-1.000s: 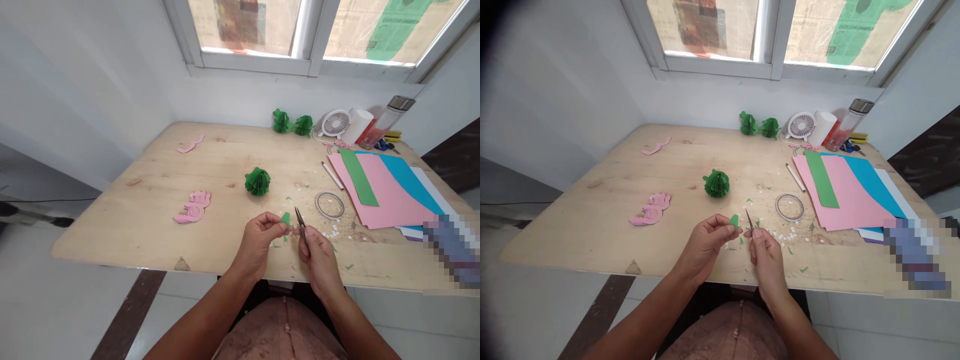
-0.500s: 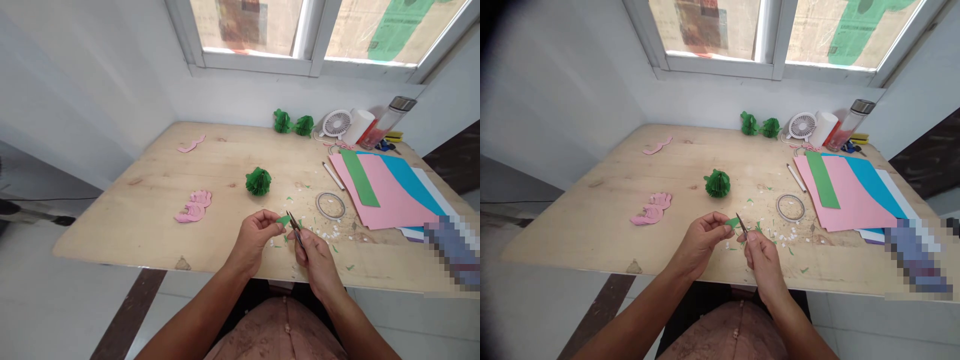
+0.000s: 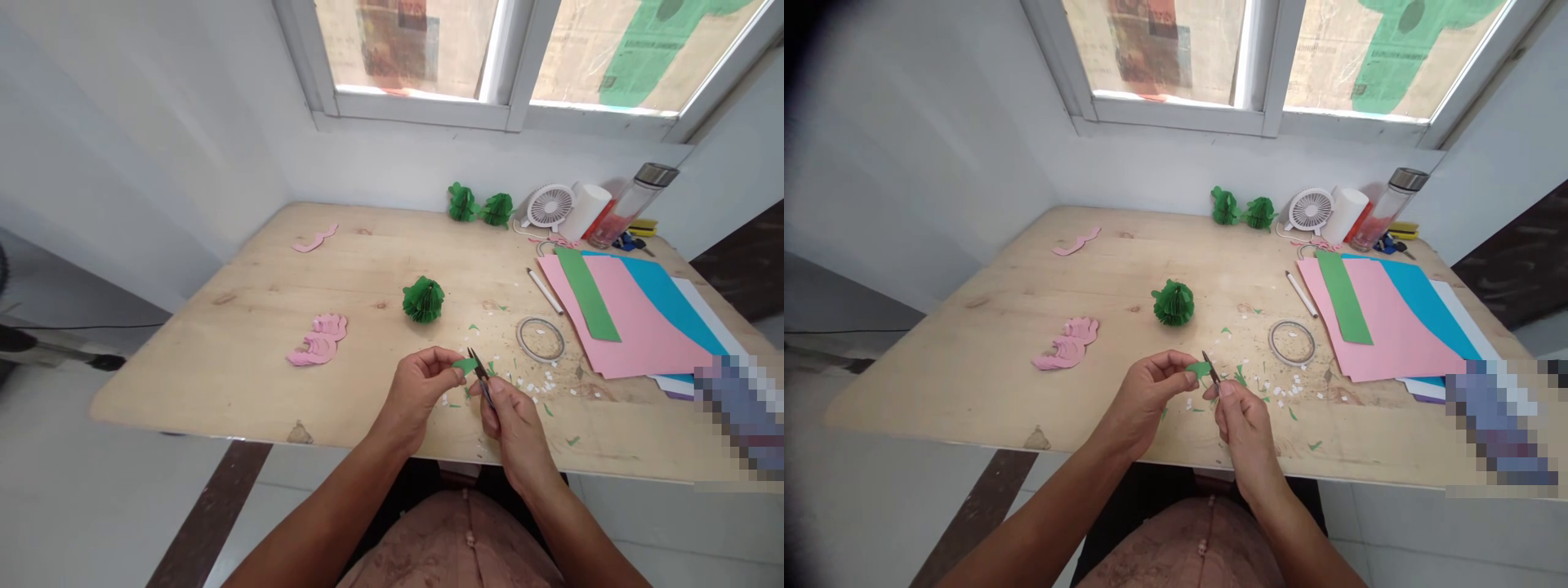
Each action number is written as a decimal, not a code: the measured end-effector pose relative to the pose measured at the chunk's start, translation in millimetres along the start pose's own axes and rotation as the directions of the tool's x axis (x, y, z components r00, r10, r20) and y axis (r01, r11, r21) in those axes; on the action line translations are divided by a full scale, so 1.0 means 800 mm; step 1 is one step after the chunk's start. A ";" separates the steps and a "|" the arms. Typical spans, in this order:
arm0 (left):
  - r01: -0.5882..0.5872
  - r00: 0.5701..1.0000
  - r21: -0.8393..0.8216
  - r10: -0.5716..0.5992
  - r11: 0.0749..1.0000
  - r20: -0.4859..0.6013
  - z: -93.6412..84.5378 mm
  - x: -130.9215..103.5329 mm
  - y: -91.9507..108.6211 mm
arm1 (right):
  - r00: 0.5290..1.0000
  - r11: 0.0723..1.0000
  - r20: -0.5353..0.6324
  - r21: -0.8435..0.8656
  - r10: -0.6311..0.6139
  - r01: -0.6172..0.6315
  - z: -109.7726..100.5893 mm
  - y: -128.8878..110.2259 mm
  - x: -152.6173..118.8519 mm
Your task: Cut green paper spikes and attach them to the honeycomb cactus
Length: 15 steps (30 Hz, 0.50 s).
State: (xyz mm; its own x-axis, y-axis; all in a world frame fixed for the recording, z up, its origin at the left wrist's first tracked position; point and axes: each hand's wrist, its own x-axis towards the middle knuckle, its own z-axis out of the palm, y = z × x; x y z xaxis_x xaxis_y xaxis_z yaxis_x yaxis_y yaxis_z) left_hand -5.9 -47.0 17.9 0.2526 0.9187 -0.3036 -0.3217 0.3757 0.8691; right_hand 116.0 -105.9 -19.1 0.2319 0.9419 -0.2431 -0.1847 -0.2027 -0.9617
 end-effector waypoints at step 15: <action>-0.018 0.999 0.045 0.019 0.999 -0.027 -0.007 0.003 0.001 | 1.000 0.999 -0.019 -0.043 0.005 -0.006 -0.002 0.001 0.003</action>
State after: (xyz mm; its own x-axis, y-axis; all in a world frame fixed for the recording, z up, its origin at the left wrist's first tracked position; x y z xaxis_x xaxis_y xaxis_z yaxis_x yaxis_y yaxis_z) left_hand -10.6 -43.6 15.7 0.2219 0.9287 -0.2970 -0.2851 0.3531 0.8911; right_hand 117.8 -104.4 -20.6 0.2494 0.9354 -0.2505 -0.1448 -0.2198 -0.9647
